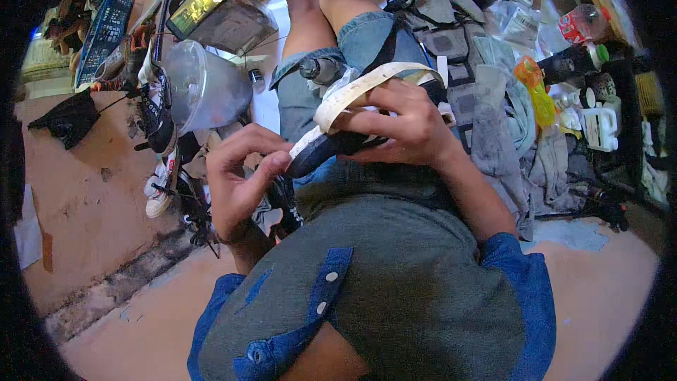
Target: Applying an adhesive protective strip to the sole of a sneaker using a popsicle stick for application.
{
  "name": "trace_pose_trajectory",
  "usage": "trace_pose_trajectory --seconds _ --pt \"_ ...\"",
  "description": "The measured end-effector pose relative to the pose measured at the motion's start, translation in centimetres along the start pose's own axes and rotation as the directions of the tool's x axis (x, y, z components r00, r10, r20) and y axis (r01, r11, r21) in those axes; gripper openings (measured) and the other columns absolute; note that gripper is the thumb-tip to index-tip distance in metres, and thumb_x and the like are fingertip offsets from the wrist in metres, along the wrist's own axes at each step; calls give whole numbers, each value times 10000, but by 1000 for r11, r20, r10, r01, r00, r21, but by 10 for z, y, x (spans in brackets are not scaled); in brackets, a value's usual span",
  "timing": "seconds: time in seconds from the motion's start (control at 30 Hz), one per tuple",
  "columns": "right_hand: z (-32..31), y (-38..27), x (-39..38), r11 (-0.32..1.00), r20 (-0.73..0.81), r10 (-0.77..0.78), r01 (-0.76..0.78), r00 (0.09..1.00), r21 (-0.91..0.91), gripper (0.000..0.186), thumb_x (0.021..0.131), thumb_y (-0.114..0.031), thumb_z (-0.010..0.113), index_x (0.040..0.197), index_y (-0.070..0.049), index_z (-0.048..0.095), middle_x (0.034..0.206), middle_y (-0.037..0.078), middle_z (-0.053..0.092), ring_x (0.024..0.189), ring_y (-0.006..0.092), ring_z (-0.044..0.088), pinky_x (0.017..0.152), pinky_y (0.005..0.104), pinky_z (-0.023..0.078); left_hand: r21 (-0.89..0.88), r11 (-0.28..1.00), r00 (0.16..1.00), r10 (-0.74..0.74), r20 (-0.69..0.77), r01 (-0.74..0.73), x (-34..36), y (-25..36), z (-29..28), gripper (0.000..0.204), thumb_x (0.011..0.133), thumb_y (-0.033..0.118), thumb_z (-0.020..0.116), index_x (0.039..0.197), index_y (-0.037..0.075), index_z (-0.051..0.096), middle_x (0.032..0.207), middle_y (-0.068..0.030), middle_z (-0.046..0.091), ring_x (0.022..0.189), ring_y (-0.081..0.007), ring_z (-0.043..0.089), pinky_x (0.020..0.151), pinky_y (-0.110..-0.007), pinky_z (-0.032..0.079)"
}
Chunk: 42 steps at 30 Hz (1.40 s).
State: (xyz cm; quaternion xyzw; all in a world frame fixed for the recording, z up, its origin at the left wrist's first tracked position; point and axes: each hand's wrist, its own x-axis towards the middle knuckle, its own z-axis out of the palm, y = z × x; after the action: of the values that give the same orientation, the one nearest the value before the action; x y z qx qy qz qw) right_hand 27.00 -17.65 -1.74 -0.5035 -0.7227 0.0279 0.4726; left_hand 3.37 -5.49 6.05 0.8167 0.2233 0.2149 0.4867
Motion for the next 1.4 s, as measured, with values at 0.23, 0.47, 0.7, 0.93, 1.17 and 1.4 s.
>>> trace_pose_trajectory --seconds 0.23,0.47,0.7,0.93,1.17,1.4 --pt "1 -5 6 999 8 -26 26 1000 -33 497 616 -288 855 1079 -179 709 1004 59 670 892 272 656 767 389 523 270 963 998 22 -54 -6 -1 15 4 64 800 19 718 815 -10 662 784 -114 661 711 -233 662 646 -307 487" --pt "3 -5 4 999 12 -6 7 1000 -44 487 619 -280 841 1081 -189 715 982 53 668 896 275 658 769 392 522 445 894 998 60 2 -55 -1 4 11 95 869 41 657 892 -5 577 768 -123 608 678 -264 634 614 -348 475" --pt "4 -4 1 999 39 -17 18 999 -28 483 589 -287 839 1046 -187 719 990 46 672 901 278 657 781 403 524 -78 987 980 -149 -136 139 0 -5 32 139 905 94 650 978 -13 601 809 -102 664 757 -179 680 704 -288 527" --pt "4 -2 2 998 155 -63 67 986 -18 474 597 -310 817 1041 -191 697 1015 26 668 929 276 652 788 410 530 -120 978 985 -171 2 170 -3 -11 29 146 850 78 719 880 -31 627 843 -100 669 777 -161 691 751 -285 546" --pt "5 -4 2 998 184 -50 55 982 -22 478 597 -311 816 1044 -189 697 1008 27 667 933 273 651 784 412 531 -168 976 988 -125 91 139 -6 -21 15 129 862 51 693 931 -49 652 927 -115 676 850 -176 692 805 -290 549" --pt "5 -4 3 999 135 -42 43 990 -5 502 594 -287 820 1069 -182 694 1028 26 669 948 277 651 788 411 529 -156 978 987 -124 103 140 -2 -16 17 128 861 57 688 915 -51 647 919 -112 668 856 -171 656 798 -289 518"
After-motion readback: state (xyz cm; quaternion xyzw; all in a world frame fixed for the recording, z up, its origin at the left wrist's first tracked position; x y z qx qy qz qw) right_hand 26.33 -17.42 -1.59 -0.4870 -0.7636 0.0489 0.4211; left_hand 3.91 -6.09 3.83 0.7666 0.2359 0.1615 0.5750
